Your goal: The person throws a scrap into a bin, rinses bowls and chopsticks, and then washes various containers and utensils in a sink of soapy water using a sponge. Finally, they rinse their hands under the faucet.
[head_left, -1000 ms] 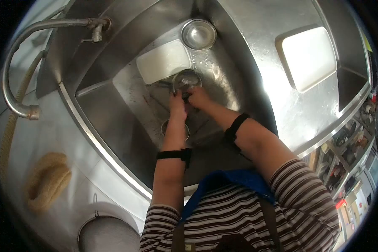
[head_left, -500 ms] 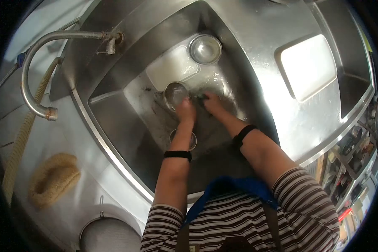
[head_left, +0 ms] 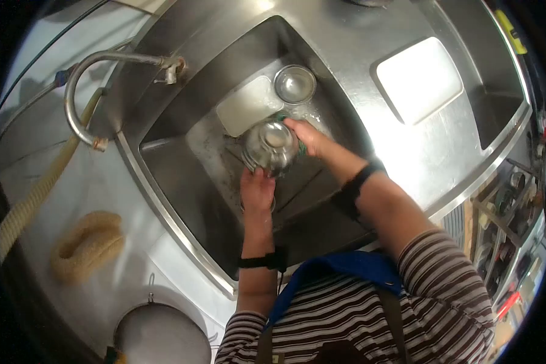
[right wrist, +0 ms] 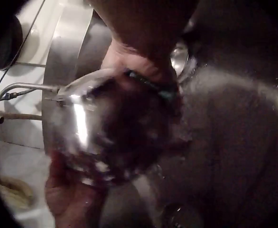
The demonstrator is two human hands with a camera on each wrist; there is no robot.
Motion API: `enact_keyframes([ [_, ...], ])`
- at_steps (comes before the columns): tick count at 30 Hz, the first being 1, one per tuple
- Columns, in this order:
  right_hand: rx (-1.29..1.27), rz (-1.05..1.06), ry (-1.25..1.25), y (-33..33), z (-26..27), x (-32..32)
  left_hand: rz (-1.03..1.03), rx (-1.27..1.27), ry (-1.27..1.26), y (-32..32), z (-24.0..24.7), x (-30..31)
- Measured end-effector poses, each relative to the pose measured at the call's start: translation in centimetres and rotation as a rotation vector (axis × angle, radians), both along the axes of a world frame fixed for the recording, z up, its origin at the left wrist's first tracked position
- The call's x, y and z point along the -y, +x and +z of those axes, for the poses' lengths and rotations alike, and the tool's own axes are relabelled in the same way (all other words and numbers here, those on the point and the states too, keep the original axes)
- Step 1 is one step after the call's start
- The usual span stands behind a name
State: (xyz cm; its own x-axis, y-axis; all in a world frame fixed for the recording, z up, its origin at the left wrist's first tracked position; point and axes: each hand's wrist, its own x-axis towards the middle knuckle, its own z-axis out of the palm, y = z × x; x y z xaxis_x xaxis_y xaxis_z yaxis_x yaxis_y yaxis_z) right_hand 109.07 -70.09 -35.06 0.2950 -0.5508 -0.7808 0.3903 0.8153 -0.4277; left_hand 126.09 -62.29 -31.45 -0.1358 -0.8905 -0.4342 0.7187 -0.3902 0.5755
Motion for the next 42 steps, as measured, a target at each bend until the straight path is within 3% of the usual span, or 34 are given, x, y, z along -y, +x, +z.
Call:
enact_keyframes([
  [2, -0.136, -0.413, -0.044, 2.1, 1.0, -2.6, 0.241, -0.156, 0.067, -1.3, -0.9, 1.5],
  [3, -0.160, -0.609, -0.053, 3.1, 1.9, -2.9, 0.266, -0.117, 0.085, -1.8, -0.8, 2.1],
  [5, -0.361, -0.576, -0.099, 3.9, 5.0, -3.8, 0.300, -0.043, 0.129, -3.1, -0.6, 2.9],
  [6, -0.608, -0.368, -0.447, 4.1, 3.1, -4.6, 0.259, 0.021, 0.076, -3.4, -0.9, 3.3],
  [7, -0.959, -0.454, -0.742, 5.9, 1.6, -5.2, 0.202, 0.015, 0.095, -3.3, -1.0, 3.3],
  [8, -1.020, -0.174, -0.890, 4.7, 5.7, -5.2, 0.140, 0.001, 0.117, -3.0, -0.6, 3.0],
  [10, -1.277, -0.036, -0.864, 5.3, 7.6, -5.3, -0.008, -0.050, 0.151, -3.4, 0.2, 2.7],
  [11, -1.271, -0.079, -0.826, 4.8, 6.9, -4.5, -0.086, -0.070, 0.166, -4.0, 0.5, 2.5],
  [13, -0.954, -0.138, -0.549, 2.6, 4.0, -1.9, 0.015, 0.320, 0.208, -5.0, 2.7, 1.6],
  [15, -0.191, -0.461, -0.030, -1.5, 5.8, -1.1, -0.086, 0.301, 0.018, -6.1, 6.1, 1.4],
  [16, -0.146, -0.482, -0.021, -2.1, 3.1, -1.6, -0.130, 0.295, -0.077, -6.5, 8.0, 1.6],
  [19, 0.061, -0.748, -0.005, -1.4, 0.8, -5.1, -0.513, 0.748, -0.449, -11.2, 14.0, 2.2],
  [21, -0.026, -0.670, 0.035, -2.0, 0.4, -5.9, -0.725, 1.137, -1.267, -14.8, 14.6, 2.6],
  [22, -0.065, -0.621, 0.052, -2.1, 0.3, -6.1, -0.566, 0.880, -1.409, -18.3, 14.7, 2.6],
  [24, -0.129, -0.484, 0.080, -1.3, 0.0, -6.3, -0.634, 0.905, -1.580, -23.1, 13.2, 1.3],
  [25, -0.152, -0.405, 0.087, -0.5, -0.3, -6.3, -0.783, 0.926, -1.637, -24.9, 13.1, 0.8],
  [26, -0.262, -0.469, -0.235, 0.3, -4.7, -6.9, -0.781, 1.029, -1.712, -26.9, 11.2, -0.2],
  [27, -0.278, -0.499, -0.288, 0.1, -5.0, -7.0, -0.906, 1.186, -1.801, -28.7, 10.4, -0.6],
  [28, -0.293, -0.529, -0.341, -0.1, -5.2, -7.0, -0.857, 1.268, -1.803, -30.1, 9.8, -1.0],
  [29, -0.240, -0.511, -0.118, -1.4, -1.3, -6.3, -0.813, 1.341, -1.806, -31.2, 9.4, -1.2],
  [31, -0.241, -0.432, -0.119, -2.4, -3.2, -5.8, -0.601, 1.284, -1.799, -31.9, 10.1, -0.5],
  [33, -0.193, -0.534, -0.111, -2.6, 0.7, -5.5, -0.137, 1.063, -1.841, -29.3, 11.7, 2.0],
  [35, -0.489, -0.371, 0.011, -3.4, -2.6, -4.8, -0.225, 1.223, -1.607, -23.6, 11.1, 4.8],
  [36, -0.322, -0.481, 0.013, -3.4, -1.6, -5.1, -0.348, 1.259, -1.312, -20.0, 8.1, 6.6],
  [37, -0.156, -0.592, 0.007, -3.7, 0.3, -4.8, -0.336, 1.220, -1.158, -15.2, 5.8, 8.1],
  [38, -0.376, -0.517, 0.042, -3.3, 0.8, -4.2, -0.293, 1.375, -0.720, -10.3, 3.9, 8.1],
  [39, -0.397, -0.521, 0.117, -2.8, 0.7, -3.9, -0.364, 1.696, -0.541, -4.1, 0.2, 7.6],
  [40, -0.452, -0.455, 0.054, -2.4, -0.3, -4.2, -0.430, 2.065, -0.552, 2.8, -5.4, 5.9],
  [41, -0.507, -0.387, -0.012, -2.0, -1.4, -4.4, -0.683, 1.936, -0.225, 7.2, -6.6, 4.2],
  [42, -0.512, -0.386, 0.011, -1.5, -1.6, -4.4, -0.734, 1.681, 0.007, 11.4, -9.2, 1.0],
])
